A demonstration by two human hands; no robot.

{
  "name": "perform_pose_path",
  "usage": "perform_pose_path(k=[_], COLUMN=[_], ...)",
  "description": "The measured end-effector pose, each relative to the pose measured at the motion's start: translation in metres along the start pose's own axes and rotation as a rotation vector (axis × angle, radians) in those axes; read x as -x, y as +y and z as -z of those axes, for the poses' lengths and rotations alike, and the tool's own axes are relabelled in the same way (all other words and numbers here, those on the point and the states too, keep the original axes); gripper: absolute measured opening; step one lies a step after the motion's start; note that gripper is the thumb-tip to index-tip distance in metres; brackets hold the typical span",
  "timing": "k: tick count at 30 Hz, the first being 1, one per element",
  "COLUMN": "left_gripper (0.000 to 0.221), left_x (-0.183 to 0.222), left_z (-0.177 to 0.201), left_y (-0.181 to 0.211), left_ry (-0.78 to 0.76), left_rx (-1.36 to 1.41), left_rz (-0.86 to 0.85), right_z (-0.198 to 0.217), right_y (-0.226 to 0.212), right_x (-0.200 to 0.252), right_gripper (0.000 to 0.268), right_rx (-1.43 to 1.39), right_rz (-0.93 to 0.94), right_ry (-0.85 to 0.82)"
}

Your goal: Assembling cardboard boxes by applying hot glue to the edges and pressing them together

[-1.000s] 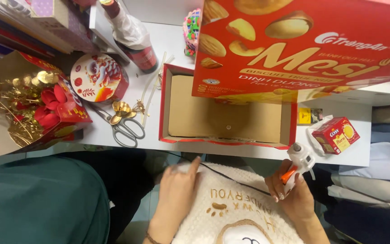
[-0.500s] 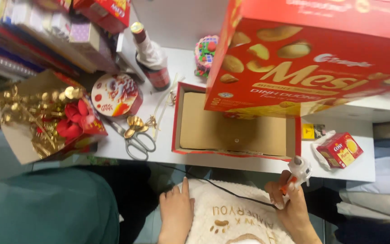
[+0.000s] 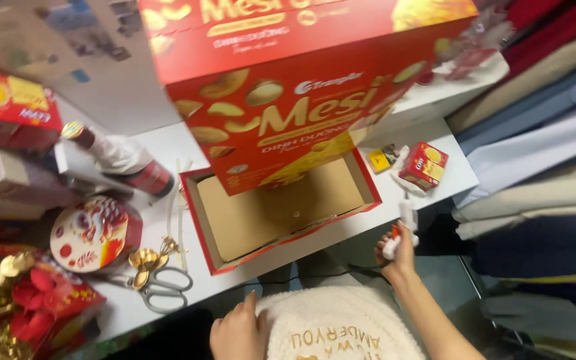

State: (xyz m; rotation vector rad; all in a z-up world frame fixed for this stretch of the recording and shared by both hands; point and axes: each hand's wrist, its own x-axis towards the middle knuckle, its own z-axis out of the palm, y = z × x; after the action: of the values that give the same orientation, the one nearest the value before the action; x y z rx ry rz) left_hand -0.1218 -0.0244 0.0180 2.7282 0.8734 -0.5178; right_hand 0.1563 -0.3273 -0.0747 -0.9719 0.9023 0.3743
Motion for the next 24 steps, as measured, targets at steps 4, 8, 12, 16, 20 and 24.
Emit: perform_pose_path(k=[4, 8, 12, 16, 20, 24], left_gripper=[0.044, 0.07, 0.074, 0.073, 0.073, 0.074], left_x=[0.012, 0.018, 0.02, 0.017, 0.011, 0.009], left_z=[0.058, 0.103, 0.107, 0.082, 0.06, 0.06], left_y=[0.014, 0.015, 0.017, 0.019, 0.021, 0.036], left_ry=[0.365, 0.705, 0.761, 0.784, 0.717, 0.666], left_rx=[0.223, 0.348, 0.378, 0.303, 0.212, 0.192], left_rz=[0.295, 0.114, 0.101, 0.242, 0.284, 0.311], right_z=[-0.034, -0.063, -0.061, -0.064, -0.056, -0.061], right_y=[0.011, 0.011, 0.02, 0.023, 0.023, 0.017], right_x=[0.0, -0.011, -0.064, -0.088, -0.115, -0.101], right_gripper=[0.03, 0.037, 0.036, 0.031, 0.035, 0.018], right_rx=[0.241, 0.362, 0.512, 0.508, 0.517, 0.509], right_rz=[0.126, 0.161, 0.251, 0.259, 0.333, 0.327], right_ry=[0.221, 0.264, 0.107, 0.054, -0.038, -0.052])
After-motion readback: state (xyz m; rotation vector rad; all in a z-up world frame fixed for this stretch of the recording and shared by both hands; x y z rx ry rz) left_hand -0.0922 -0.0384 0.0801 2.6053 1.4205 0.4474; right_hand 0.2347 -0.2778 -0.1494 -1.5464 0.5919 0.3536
